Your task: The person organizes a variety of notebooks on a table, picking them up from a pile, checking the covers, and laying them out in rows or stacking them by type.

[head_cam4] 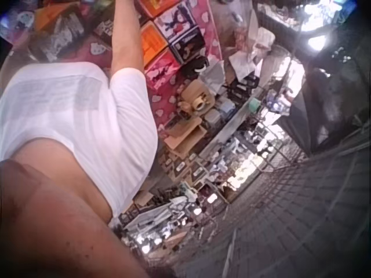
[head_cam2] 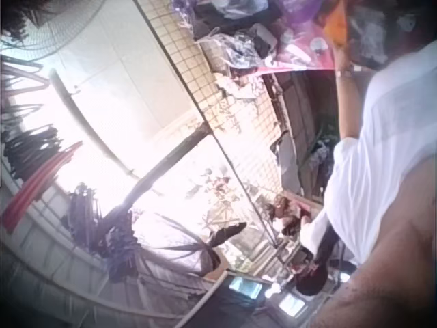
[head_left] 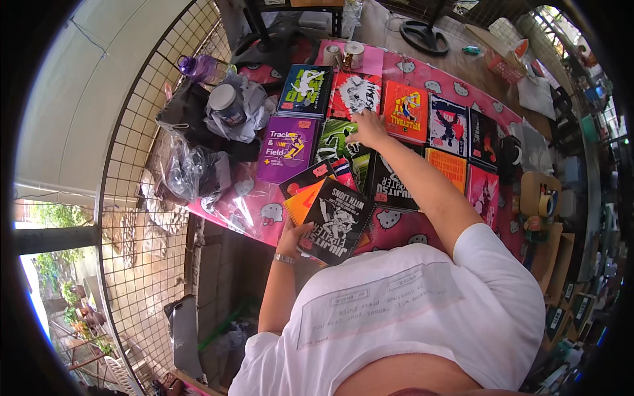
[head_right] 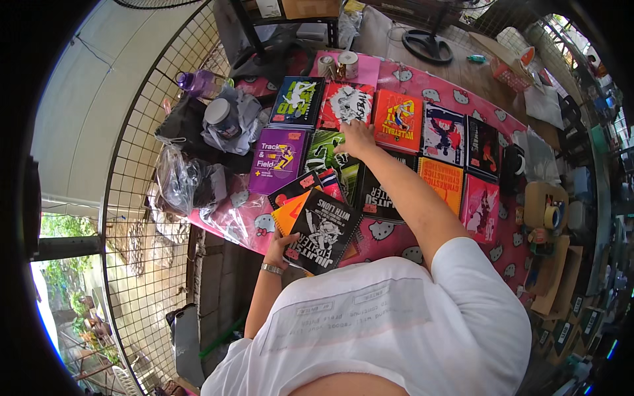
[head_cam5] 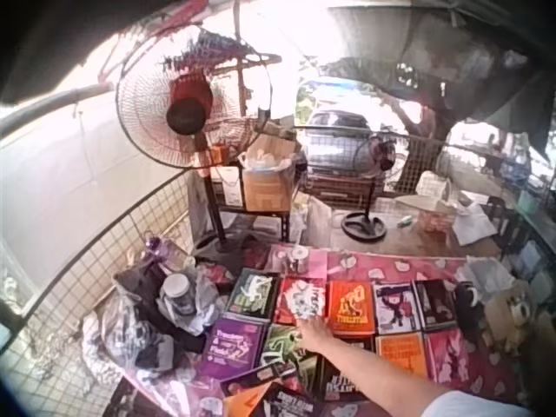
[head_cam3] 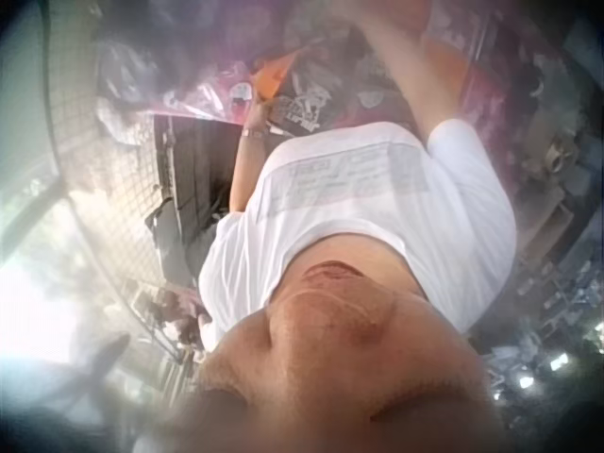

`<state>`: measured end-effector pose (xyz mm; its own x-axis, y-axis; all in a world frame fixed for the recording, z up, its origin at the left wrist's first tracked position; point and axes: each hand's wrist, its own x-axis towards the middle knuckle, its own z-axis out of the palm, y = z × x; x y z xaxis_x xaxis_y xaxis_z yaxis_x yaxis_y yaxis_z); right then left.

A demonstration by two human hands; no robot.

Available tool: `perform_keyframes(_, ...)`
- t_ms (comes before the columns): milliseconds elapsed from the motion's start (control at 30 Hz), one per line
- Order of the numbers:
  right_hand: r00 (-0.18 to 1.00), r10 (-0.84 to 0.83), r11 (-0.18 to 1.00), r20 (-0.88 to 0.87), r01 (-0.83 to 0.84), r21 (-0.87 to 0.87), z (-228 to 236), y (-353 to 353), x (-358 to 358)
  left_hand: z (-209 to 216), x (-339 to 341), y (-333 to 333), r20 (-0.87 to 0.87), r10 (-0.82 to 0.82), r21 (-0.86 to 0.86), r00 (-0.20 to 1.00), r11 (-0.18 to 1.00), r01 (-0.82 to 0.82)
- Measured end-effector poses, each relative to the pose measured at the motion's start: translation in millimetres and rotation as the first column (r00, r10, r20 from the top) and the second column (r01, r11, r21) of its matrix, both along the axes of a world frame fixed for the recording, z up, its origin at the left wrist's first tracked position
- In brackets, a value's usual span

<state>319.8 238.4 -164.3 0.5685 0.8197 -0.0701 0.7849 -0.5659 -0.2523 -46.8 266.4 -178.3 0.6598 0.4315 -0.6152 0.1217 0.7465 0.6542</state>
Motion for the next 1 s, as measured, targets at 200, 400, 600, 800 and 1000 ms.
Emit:
perform_keyframes(200,0.984,0.044,0.962,-0.170,0.005,0.274,-8,-12,37,-35,-18,2,0.083,0.079,-0.094,0.993,0.993,-0.071)
perform_keyframes(400,0.843,0.459,0.843,-0.281,-0.314,0.438,143,-31,29,-15,-4,-8,0.088,0.091,0.009,0.992,0.996,-0.092)
perform_keyframes(600,0.698,0.691,0.704,-0.186,-0.594,0.389,256,-27,-54,-16,-1,-15,0.124,0.146,0.061,0.981,0.986,-0.154)
perform_keyframes(800,0.980,0.198,0.840,-0.019,-0.159,0.519,80,-42,-91,8,8,-9,0.039,0.124,-0.145,0.992,0.983,-0.117)
perform_keyframes(1000,0.825,-0.200,0.920,-0.528,0.344,0.189,-14,-118,-168,1,21,-29,-0.153,0.004,0.110,0.988,0.994,0.013)
